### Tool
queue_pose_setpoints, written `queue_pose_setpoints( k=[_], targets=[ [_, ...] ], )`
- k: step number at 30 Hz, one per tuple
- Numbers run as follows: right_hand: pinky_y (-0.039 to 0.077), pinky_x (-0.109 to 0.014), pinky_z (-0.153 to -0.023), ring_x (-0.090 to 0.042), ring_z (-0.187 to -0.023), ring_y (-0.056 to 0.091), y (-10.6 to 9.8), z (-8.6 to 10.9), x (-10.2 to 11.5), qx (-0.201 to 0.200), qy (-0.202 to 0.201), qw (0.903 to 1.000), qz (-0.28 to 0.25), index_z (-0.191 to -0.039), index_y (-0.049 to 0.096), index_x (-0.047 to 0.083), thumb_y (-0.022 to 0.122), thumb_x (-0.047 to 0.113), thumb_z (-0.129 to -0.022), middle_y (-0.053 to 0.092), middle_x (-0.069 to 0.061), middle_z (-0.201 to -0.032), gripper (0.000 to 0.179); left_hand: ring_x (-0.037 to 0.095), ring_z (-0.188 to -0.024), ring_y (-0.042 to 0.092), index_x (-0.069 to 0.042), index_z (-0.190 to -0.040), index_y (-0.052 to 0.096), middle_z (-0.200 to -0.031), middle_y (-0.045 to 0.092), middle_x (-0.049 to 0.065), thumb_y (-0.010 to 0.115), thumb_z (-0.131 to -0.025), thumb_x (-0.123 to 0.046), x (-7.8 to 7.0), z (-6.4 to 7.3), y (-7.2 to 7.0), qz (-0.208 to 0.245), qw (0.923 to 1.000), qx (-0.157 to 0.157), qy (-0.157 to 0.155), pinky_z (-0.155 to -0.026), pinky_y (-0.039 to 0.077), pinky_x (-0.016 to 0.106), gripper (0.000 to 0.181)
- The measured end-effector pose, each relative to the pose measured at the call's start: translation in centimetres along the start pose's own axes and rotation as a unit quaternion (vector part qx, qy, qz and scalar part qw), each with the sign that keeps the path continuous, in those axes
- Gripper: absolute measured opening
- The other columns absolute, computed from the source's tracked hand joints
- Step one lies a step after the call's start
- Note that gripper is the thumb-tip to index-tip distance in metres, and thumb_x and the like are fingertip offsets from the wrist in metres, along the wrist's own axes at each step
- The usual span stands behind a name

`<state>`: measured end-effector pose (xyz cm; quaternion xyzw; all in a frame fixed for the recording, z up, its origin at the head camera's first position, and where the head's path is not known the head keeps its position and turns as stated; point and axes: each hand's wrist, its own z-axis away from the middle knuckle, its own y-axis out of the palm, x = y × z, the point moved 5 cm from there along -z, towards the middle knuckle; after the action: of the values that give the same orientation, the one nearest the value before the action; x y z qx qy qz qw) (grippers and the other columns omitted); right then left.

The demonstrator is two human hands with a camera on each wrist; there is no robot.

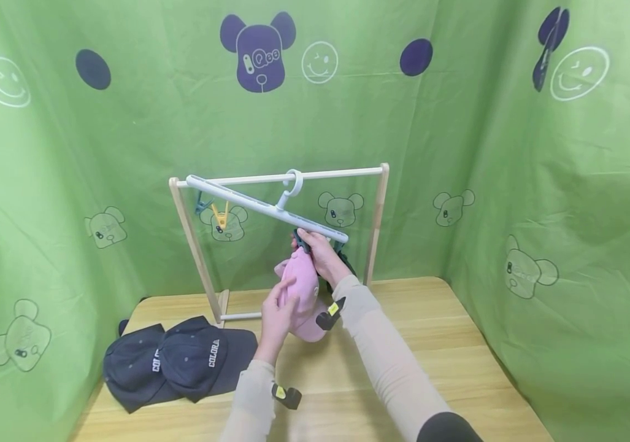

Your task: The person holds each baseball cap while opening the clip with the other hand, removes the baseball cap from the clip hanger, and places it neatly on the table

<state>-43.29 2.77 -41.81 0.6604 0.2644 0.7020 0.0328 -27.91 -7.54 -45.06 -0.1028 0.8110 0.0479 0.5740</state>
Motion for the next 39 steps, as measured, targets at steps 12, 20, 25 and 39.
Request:
queue_pose_setpoints(
  k=[12, 20, 25, 39],
  targets=[
    [0.053, -0.020, -0.070, -0.009, -0.072, 0.059, -0.2, 0.2, 0.2, 0.006, -0.010, 0.9999, 0.004, -0.103, 0.061, 0.010, 0.053, 0.023, -0.100, 0.064, 0.001, -0.082, 0.015, 0.037, -0.133, 0.048, -0.003, -0.124, 0.063, -0.136, 0.057, 0.021, 0.063, -0.090, -0.001, 0.5, 0.6, 0.4, -0.006, 1.0000, 0.002, -0.006, -0.114, 0.036, 0.046, 0.034],
    [0.051, -0.020, -0.068, -0.008, -0.071, 0.057, -0.3, 0.2, -0.1, 0.011, -0.003, 0.9999, 0.010, -0.101, 0.060, 0.012, 0.052, 0.025, -0.101, 0.063, -0.001, -0.085, 0.015, 0.035, -0.132, 0.050, -0.008, -0.123, 0.065, -0.136, 0.059, 0.018, 0.064, -0.089, -0.002, 3.9, -0.4, 0.7, -0.008, 0.9998, -0.013, -0.009, -0.113, 0.038, 0.046, 0.035],
    [0.051, -0.020, -0.066, -0.008, -0.071, 0.057, -0.2, 0.3, -0.1, 0.019, -0.007, 0.9998, 0.003, -0.100, 0.061, 0.013, 0.053, 0.026, -0.100, 0.063, -0.001, -0.084, 0.016, 0.036, -0.132, 0.050, -0.006, -0.123, 0.064, -0.135, 0.059, 0.020, 0.063, -0.088, 0.001, 4.0, -0.4, 0.7, -0.010, 0.9998, -0.017, -0.010, -0.113, 0.037, 0.047, 0.035],
    [0.052, -0.019, -0.069, -0.007, -0.072, 0.058, -0.1, 0.4, -0.2, 0.012, -0.004, 0.9999, -0.006, -0.101, 0.060, 0.013, 0.053, 0.026, -0.100, 0.064, 0.002, -0.084, 0.015, 0.033, -0.130, 0.052, -0.014, -0.122, 0.066, -0.134, 0.061, 0.015, 0.067, -0.088, -0.007, 4.1, -0.1, 0.4, -0.008, 0.9998, -0.011, 0.012, -0.112, 0.040, 0.045, 0.034]
  ],
)
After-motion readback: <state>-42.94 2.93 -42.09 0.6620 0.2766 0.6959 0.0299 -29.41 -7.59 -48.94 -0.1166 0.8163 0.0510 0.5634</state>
